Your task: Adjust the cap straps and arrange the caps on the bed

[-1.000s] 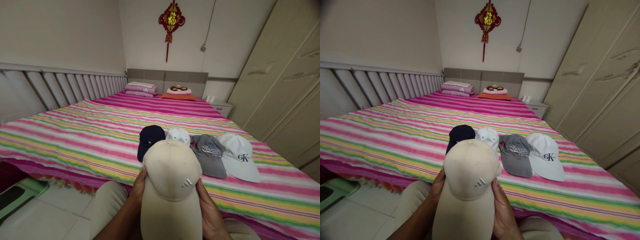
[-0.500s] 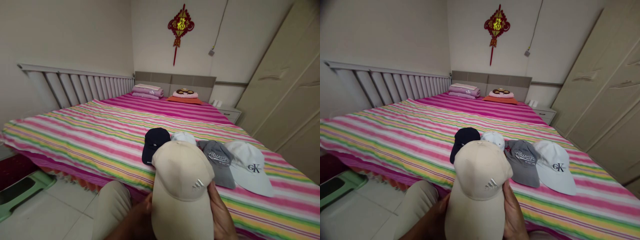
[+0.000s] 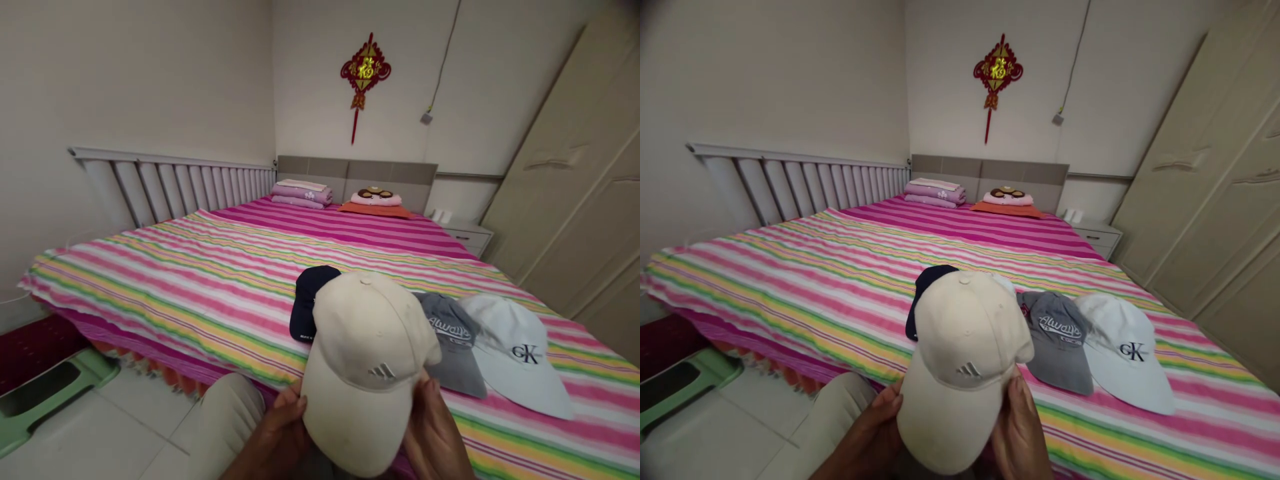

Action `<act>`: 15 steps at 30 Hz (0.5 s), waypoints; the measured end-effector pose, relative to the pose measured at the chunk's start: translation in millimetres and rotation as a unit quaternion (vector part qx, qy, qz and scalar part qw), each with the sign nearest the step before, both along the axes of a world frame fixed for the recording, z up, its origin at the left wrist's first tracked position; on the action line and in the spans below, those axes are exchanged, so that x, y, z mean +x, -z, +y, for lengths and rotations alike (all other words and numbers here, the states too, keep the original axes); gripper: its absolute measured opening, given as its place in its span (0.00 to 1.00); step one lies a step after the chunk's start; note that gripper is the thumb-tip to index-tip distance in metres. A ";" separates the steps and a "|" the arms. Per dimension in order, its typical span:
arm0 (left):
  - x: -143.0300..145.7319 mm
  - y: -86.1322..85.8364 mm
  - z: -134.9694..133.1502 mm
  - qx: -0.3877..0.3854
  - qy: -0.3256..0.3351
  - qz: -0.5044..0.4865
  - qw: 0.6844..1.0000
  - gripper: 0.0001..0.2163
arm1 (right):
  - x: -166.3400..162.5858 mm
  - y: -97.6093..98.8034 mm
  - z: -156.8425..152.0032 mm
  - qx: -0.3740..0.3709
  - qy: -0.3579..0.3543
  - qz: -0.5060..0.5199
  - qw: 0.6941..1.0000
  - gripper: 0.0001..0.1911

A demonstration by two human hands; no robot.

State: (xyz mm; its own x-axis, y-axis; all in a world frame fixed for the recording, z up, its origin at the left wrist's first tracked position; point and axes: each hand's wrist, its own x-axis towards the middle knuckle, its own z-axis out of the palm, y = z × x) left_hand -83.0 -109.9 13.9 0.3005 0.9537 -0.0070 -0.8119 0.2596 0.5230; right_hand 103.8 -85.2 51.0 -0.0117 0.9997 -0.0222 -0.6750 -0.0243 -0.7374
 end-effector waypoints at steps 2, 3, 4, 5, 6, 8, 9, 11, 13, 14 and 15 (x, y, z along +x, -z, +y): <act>-13.4 -3.5 6.1 -0.009 -0.033 0.016 0.999 0.14 | 3.5 7.8 0.8 0.022 -0.031 -0.031 0.999 0.21; -22.0 -5.0 9.5 -0.017 -0.054 0.025 0.998 0.14 | 6.9 14.1 2.2 0.028 -0.044 -0.053 0.997 0.20; -31.9 -6.3 13.2 -0.023 -0.076 0.034 0.996 0.15 | 11.5 22.2 4.3 0.027 -0.052 -0.081 0.995 0.20; -42.8 -7.6 17.3 -0.028 -0.098 0.043 0.994 0.15 | 17.3 32.0 7.2 0.019 -0.047 -0.117 0.992 0.19; -54.4 -8.6 21.9 -0.032 -0.121 0.054 0.991 0.17 | 24.0 43.2 10.6 0.004 -0.035 -0.156 0.987 0.19; -78.5 -10.7 32.2 -0.041 -0.167 0.072 0.982 0.19 | 38.8 67.0 18.4 -0.022 0.000 -0.236 0.971 0.18; -90.1 -11.7 38.0 -0.045 -0.190 0.078 0.978 0.20 | 45.9 78.1 22.2 -0.009 -0.008 -0.269 0.963 0.19; -111.1 -13.7 50.7 -0.054 -0.228 0.087 0.968 0.18 | 56.9 95.4 28.4 0.020 -0.022 -0.345 0.938 0.21; -128.0 -15.1 64.4 -0.063 -0.258 0.094 0.960 0.15 | 62.1 104.3 31.4 0.049 -0.025 -0.403 0.914 0.23; -134.9 -15.3 71.4 -0.068 -0.273 0.095 0.955 0.13 | 62.6 106.0 31.7 0.061 -0.023 -0.425 0.903 0.23; -140.8 -15.3 78.5 -0.075 -0.290 0.095 0.949 0.12 | 62.0 106.3 31.5 0.073 -0.017 -0.442 0.894 0.23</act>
State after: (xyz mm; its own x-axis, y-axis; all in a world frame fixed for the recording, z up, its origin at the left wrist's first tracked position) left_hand -223.8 -31.4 29.2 -0.2951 0.9426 -0.1565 -0.7352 -0.1195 0.6672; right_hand 165.9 -53.7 -55.3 -0.0836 0.9922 0.0923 0.1719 0.1056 -0.9794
